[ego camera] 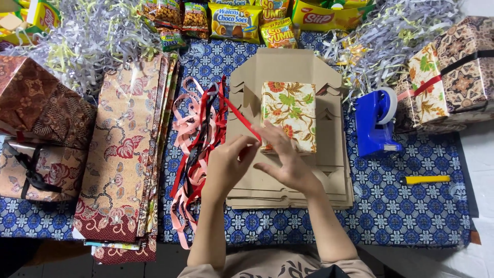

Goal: Tying a red ribbon into a bow around a small floral-patterned gift box.

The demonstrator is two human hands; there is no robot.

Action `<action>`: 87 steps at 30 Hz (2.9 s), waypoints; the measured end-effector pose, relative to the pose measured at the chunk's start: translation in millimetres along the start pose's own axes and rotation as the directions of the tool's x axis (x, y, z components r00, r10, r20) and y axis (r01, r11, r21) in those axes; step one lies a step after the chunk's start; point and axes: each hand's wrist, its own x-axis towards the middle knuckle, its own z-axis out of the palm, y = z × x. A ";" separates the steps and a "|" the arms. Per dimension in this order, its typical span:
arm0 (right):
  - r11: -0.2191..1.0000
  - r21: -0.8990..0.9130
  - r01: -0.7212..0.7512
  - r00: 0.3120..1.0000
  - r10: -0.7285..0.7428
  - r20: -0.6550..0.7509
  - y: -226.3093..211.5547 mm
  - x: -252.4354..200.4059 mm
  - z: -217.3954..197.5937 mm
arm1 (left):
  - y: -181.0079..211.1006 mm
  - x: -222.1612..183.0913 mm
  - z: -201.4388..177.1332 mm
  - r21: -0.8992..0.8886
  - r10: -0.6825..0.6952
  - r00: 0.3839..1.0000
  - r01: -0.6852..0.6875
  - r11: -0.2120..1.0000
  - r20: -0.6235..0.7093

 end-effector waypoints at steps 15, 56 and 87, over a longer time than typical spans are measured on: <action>0.984 0.105 -0.144 0.824 0.178 -0.538 27.4 -48.7 -117.9 | -29.7 24.7 -30.2 -0.261 -0.126 0.930 0.033 0.965 -0.347; 0.659 -0.608 -0.444 0.779 -0.052 -0.625 87.0 -74.1 -114.7 | -95.8 31.2 48.9 0.147 0.100 0.991 -0.086 0.985 -0.091; 0.890 -0.009 -0.457 0.886 0.454 -0.098 42.0 -140.6 -119.8 | -90.4 51.7 113.4 -0.059 -0.025 0.987 0.016 0.998 -0.160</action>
